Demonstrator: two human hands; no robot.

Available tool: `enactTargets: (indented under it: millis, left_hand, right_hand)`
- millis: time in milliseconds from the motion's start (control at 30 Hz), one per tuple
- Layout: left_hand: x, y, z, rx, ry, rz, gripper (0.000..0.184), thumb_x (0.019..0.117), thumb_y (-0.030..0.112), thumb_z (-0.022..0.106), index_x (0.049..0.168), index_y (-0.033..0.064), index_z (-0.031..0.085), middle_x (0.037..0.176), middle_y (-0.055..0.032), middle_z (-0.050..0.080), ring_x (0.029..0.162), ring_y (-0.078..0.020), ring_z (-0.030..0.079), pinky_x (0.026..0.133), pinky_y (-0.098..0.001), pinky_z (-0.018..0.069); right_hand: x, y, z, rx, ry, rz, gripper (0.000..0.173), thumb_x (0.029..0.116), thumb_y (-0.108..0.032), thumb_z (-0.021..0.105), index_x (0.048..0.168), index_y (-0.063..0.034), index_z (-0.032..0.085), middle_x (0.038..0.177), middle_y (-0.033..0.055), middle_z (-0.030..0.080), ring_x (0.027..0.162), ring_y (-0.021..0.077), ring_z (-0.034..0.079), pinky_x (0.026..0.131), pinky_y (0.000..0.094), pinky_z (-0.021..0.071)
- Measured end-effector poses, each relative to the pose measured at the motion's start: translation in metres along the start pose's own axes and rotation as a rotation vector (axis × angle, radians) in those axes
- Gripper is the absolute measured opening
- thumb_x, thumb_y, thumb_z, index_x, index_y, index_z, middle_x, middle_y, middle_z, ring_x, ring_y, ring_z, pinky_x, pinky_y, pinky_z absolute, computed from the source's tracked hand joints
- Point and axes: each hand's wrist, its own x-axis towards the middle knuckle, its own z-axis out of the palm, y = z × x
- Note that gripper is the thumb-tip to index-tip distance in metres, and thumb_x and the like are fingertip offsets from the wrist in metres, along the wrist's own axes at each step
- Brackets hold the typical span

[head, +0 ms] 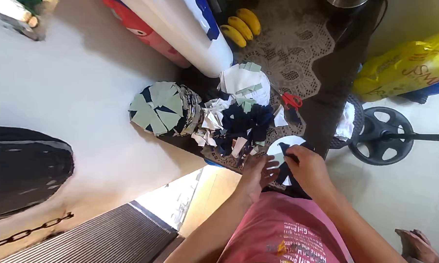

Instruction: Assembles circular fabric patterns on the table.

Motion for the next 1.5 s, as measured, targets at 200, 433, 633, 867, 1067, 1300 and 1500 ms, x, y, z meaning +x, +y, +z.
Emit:
enactTargets:
  millis: [200,433,633,867,1067,1300,1500]
  left_hand:
    - [-0.003,-0.014,0.007,-0.229,-0.128,-0.107,0.053,0.1131,0.041,0.025,0.131,0.0003,0.054,0.108,-0.0102,0.072,0.098,-0.0187,0.072,0.089,-0.0347,0.0586]
    - [0.002,-0.014,0.008,-0.005,-0.084,0.094,0.021,0.1058,0.007,0.052,0.12,-0.0018,0.065,0.102,-0.0086,0.072,0.088,-0.015,0.071,0.08,-0.0318,0.0607]
    - [0.009,-0.024,0.016,0.129,-0.119,0.173,0.02,0.1044,0.006,0.054,0.117,-0.0016,0.068,0.105,-0.0077,0.071,0.091,-0.0134,0.07,0.081,-0.0317,0.0598]
    - [0.022,-0.043,0.038,0.158,-0.094,0.141,0.018,0.1018,0.003,0.059,0.116,-0.0046,0.067,0.109,-0.0109,0.07,0.096,-0.0144,0.069,0.086,-0.0317,0.0593]
    - [0.051,-0.023,0.035,0.652,-0.004,0.323,0.021,0.0982,0.013,0.066,0.113,-0.0013,0.069,0.101,-0.0122,0.072,0.088,-0.0154,0.07,0.082,-0.0333,0.0586]
    - [0.067,0.003,0.034,1.028,0.207,0.543,0.02,0.1022,0.013,0.061,0.114,0.0029,0.074,0.109,-0.0144,0.073,0.099,-0.0269,0.071,0.091,-0.0472,0.0558]
    - [0.082,-0.001,0.031,1.118,0.305,0.775,0.016,0.0982,0.007,0.064,0.106,0.0009,0.077,0.117,-0.0173,0.07,0.108,-0.033,0.068,0.095,-0.0501,0.0545]
  right_hand:
    - [-0.023,0.03,0.03,-0.482,0.234,-0.518,0.012,0.0887,0.003,0.061,0.086,-0.0005,0.072,0.079,0.0156,0.069,0.075,0.0336,0.071,0.061,0.0437,0.0569]
    - [-0.052,0.055,0.032,-0.21,0.27,-0.51,0.032,0.1026,-0.03,0.055,0.086,-0.0094,0.073,0.084,0.0085,0.071,0.081,0.0248,0.069,0.07,0.0368,0.0555]
    - [-0.031,0.052,0.005,0.404,-0.035,0.163,0.034,0.0996,-0.021,0.061,0.125,-0.0001,0.068,0.106,0.0073,0.072,0.09,0.0061,0.067,0.079,0.0221,0.0551]
    - [-0.021,0.063,0.001,0.211,-0.09,0.286,0.015,0.0981,-0.009,0.063,0.105,0.0013,0.071,0.094,0.0109,0.071,0.079,0.0112,0.067,0.075,0.0273,0.0559]
    - [0.013,0.064,-0.006,0.139,-0.194,0.367,0.016,0.1009,-0.011,0.062,0.108,0.0003,0.071,0.094,0.0117,0.071,0.078,0.0156,0.068,0.076,0.0335,0.0572]
    - [0.045,0.062,0.009,-0.056,-0.058,0.249,0.014,0.0996,-0.007,0.064,0.107,0.002,0.072,0.1,0.0212,0.072,0.093,0.0383,0.07,0.082,0.0588,0.0544]
    - [0.054,0.06,0.015,-0.231,-0.025,0.209,0.016,0.1009,-0.009,0.062,0.108,0.0015,0.072,0.109,0.0227,0.069,0.097,0.0416,0.069,0.08,0.0597,0.0553]
